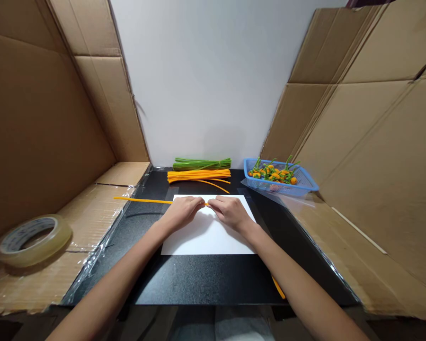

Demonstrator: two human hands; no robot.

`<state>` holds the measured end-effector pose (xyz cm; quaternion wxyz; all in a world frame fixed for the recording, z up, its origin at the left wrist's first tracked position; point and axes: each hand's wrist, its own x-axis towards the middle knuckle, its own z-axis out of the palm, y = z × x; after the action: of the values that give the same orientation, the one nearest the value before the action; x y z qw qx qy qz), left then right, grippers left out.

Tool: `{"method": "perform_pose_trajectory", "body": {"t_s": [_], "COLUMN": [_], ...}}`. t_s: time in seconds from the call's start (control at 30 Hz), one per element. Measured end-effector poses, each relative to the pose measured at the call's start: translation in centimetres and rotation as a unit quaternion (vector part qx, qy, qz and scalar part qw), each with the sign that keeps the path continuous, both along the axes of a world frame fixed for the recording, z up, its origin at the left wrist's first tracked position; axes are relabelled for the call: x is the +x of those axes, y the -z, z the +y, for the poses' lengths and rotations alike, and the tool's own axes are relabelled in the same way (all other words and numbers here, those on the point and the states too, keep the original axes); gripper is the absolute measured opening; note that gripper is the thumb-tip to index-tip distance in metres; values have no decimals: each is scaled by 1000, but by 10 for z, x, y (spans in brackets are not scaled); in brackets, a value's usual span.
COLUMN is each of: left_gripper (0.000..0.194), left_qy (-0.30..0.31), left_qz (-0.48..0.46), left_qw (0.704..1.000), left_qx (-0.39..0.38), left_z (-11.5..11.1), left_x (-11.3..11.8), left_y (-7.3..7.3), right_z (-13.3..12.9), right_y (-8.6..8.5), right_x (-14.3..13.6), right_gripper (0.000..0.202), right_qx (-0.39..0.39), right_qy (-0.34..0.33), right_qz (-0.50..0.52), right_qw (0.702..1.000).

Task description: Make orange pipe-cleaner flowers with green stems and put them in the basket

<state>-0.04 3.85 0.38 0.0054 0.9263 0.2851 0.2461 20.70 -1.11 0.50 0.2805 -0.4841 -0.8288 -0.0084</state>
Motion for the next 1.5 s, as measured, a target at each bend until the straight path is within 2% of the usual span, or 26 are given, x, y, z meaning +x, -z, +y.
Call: {"method": "perform_pose_trajectory", "body": {"t_s": [0.2, 0.4, 0.47, 0.63, 0.83, 0.9, 0.97, 1.13, 1.37, 1.5], "left_gripper": [20, 56, 61, 58, 48, 44, 40, 35, 37, 37], "left_qy": [18, 44, 59, 112, 156, 169, 170, 160, 155, 146], "left_qz": [-81, -100, -104, -155, -201, -214, -222, -220, -214, -247], "left_qw": [986, 939, 908, 793, 666, 638, 630, 662, 672, 699], "left_qx": [-146, -325, -401, -578, -702, -720, -724, -699, -692, -656], "left_z": [-3, -4, -3, -3, -9, -11, -12, -11, -11, -13], "left_x": [2, 4, 5, 7, 7, 8, 8, 8, 6, 11], "left_y": [-4, -11, -11, -10, -6, -5, -5, -7, -7, -4], "right_z": [0, -1, -1, -2, -2, -3, -4, -4, -4, -5], "right_y": [0, 2, 2, 4, 9, 10, 10, 10, 13, 17], "right_x": [1, -2, -3, -3, -7, -10, -13, -14, -13, -15], "right_gripper": [27, 27, 27, 33, 38, 36, 35, 37, 36, 36], "right_qx": [15, 23, 28, 85, 262, 308, 323, 300, 289, 229], "right_qy": [2, -32, -44, -61, -52, -50, -46, -43, -42, -36], "right_qz": [-44, -56, -51, -61, -91, -80, -71, -61, -47, 22], "right_qw": [999, 998, 997, 993, 959, 947, 943, 951, 955, 973]}}
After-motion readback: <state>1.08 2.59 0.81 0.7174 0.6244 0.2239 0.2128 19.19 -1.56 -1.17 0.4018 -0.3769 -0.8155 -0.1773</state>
